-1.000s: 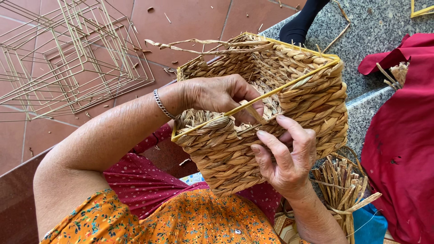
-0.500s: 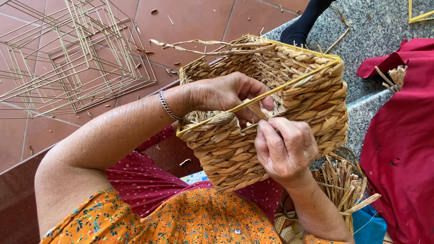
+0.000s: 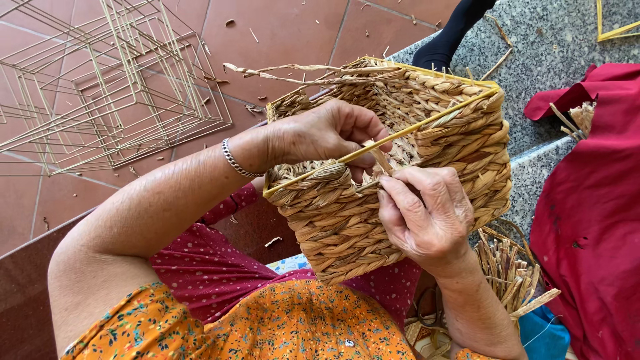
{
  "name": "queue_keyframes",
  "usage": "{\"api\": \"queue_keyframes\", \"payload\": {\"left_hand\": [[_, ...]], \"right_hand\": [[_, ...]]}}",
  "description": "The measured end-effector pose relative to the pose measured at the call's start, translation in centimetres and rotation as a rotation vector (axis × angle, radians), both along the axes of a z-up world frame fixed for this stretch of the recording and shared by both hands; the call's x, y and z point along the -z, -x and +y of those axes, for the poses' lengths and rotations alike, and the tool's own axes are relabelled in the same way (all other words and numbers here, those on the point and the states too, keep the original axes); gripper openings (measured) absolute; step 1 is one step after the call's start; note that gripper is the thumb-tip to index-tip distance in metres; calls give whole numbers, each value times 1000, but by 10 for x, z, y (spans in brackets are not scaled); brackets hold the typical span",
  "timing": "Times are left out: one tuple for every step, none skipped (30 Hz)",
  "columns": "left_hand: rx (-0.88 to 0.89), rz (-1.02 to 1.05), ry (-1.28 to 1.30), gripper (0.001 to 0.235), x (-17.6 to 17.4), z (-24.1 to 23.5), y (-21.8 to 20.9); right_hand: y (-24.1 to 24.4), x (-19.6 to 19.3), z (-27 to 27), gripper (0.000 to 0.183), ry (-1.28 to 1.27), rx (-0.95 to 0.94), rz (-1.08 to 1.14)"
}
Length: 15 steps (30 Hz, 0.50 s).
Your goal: The person weaves a rectangular basket using dried palm leaves, interlacing strands through the existing weave and trimming excess with scissors. The basket is held on the lap and rotated as needed.
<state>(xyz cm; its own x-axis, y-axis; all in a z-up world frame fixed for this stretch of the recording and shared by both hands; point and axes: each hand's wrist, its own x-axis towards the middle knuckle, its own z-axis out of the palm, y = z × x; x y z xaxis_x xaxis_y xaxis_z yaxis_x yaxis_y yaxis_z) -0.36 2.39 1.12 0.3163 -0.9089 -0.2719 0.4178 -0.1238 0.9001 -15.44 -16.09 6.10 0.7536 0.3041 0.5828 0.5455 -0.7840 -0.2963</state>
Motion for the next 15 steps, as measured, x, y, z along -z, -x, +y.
{"api": "queue_keyframes", "payload": {"left_hand": [[9,3,-6,27,1,-2,1],[18,7,-11,26,1,-4,1],[16,9,-3,27,1,-5,0],[15,12,6,27,1,-6,-1],[13,17,12,27,0,-6,-1],[10,25,11,27,0,-6,0],[8,30,10,28,-1,-6,0],[7,35,8,29,-2,-6,1],[12,12,27,30,-3,-5,0],[17,-10,46,31,-5,-2,0],[23,-30,64,33,-6,1,1],[21,-120,15,33,-8,5,0],[23,-212,-32,33,-10,8,-3],[24,-303,-79,33,-14,12,-5],[-59,-432,-93,32,-18,18,-4]], "right_hand": [[1,-3,0,25,18,8,8],[1,-6,0,25,35,16,16],[0,-7,1,24,48,15,16],[-2,-8,0,23,61,14,15],[-2,-7,0,22,71,12,17],[-3,-6,1,21,103,14,-2],[-4,-3,1,20,134,18,-23],[-4,0,1,19,164,22,-44],[-6,2,0,18,156,16,-51],[-8,5,-1,17,148,10,-59],[-8,7,-2,16,140,4,-63],[-9,9,-2,16,90,-8,-52],[-10,12,-4,16,42,-17,-42],[-10,13,-6,16,-6,-26,-32],[-8,14,-10,16,-100,-30,14]]}}
